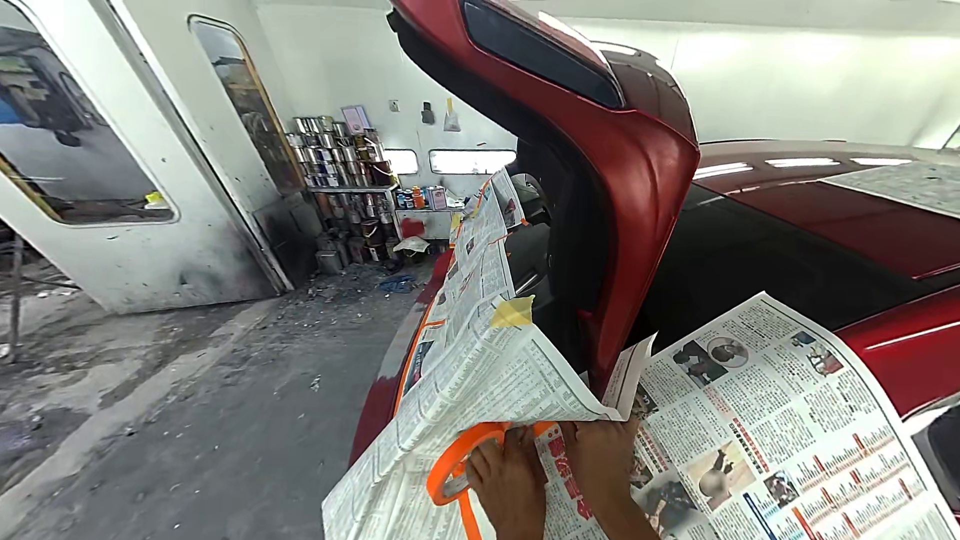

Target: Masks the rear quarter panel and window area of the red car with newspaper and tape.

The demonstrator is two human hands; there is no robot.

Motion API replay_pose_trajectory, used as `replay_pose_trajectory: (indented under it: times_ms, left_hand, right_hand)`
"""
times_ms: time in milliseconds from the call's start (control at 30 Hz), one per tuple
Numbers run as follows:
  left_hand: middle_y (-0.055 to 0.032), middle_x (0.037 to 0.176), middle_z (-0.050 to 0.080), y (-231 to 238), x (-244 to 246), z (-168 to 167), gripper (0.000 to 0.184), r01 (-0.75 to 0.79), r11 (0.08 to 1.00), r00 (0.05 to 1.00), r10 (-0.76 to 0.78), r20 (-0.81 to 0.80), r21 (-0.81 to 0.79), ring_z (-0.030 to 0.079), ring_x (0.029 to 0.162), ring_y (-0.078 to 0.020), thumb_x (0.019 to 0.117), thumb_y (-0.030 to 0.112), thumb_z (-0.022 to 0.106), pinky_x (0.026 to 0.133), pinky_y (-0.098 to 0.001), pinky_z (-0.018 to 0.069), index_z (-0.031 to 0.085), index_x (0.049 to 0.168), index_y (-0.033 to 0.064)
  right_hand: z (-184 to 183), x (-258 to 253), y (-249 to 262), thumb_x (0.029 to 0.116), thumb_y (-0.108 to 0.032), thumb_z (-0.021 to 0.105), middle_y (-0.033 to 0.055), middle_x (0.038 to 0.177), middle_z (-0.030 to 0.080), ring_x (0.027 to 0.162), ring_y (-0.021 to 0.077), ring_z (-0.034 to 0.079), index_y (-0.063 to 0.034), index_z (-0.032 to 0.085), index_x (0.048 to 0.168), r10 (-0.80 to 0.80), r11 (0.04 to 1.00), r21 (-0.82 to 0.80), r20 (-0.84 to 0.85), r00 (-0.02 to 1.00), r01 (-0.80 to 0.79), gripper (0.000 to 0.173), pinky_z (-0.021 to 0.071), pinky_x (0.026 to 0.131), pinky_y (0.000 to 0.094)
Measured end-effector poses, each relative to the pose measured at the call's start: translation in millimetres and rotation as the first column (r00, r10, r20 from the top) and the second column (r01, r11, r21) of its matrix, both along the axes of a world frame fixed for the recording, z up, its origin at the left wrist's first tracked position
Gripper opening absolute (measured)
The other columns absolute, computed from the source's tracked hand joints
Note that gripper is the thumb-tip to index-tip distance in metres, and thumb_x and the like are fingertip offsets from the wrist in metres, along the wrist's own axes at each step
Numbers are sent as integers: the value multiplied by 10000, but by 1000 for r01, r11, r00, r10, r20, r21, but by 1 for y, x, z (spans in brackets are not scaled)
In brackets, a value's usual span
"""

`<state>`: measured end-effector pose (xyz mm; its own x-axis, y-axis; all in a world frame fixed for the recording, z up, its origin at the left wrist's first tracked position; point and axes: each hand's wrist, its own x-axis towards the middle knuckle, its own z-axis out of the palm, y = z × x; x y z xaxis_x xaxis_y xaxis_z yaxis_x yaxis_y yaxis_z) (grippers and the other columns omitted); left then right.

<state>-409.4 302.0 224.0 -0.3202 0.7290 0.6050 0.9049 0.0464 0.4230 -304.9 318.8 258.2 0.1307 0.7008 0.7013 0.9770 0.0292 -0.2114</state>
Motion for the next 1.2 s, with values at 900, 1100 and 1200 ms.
replay_pose_trajectory:
  times_ms: [900,1100,1200]
  left_hand:
    - [-257,964,667,-30,-1,-11,446,53,994,995,-61,-81,-100,637,932,-463,1013,420,429,872,-593,479,762,1246,236]
    - [-340,999,613,-38,11,9,365,196,975,979,-200,-29,-101,602,921,-546,973,231,521,861,-655,457,748,1246,148]
    - [-375,1023,595,-53,21,29,403,359,932,932,-357,58,-46,606,906,-572,918,45,548,815,-664,488,709,1282,106]
  right_hand:
    - [5,17,-6,837,-273,695,92,940,782,1008,318,738,-134,804,864,-15,999,-47,127,992,21,179,490,974,608]
    - [8,50,-2,863,-392,666,79,1148,761,1185,356,666,-148,802,1057,63,998,7,113,992,-64,339,396,1045,685]
    - [27,73,0,885,-388,684,92,1355,677,1343,347,568,-126,740,1247,84,986,-153,120,989,-65,450,268,1127,738]
